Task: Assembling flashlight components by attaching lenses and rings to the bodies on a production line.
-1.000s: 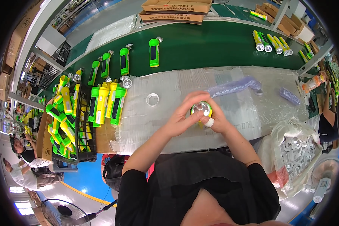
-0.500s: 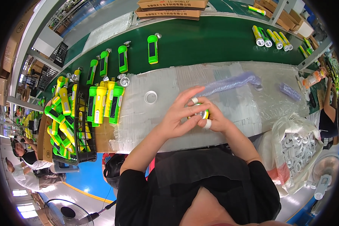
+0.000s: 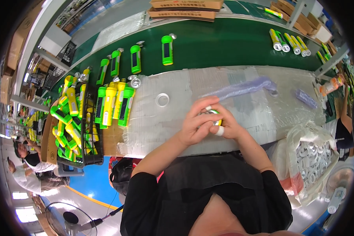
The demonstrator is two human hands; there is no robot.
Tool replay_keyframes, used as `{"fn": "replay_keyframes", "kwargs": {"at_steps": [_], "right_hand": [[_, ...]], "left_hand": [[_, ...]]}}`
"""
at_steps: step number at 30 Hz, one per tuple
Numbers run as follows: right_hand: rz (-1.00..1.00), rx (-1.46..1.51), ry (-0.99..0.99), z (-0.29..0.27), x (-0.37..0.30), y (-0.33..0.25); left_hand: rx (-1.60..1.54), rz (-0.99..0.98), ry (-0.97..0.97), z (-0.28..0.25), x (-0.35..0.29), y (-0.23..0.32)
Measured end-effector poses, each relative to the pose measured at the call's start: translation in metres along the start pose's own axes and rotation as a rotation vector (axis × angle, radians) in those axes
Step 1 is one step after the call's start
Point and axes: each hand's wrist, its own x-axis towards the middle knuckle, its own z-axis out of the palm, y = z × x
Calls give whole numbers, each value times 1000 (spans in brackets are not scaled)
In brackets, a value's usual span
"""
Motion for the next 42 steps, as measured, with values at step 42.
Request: {"fn": "replay_keyframes", "kwargs": {"at_steps": [42], "right_hand": [[-296, -385, 288, -59, 11, -20]], "left_hand": [[224, -136, -109, -5, 67, -2]]}}
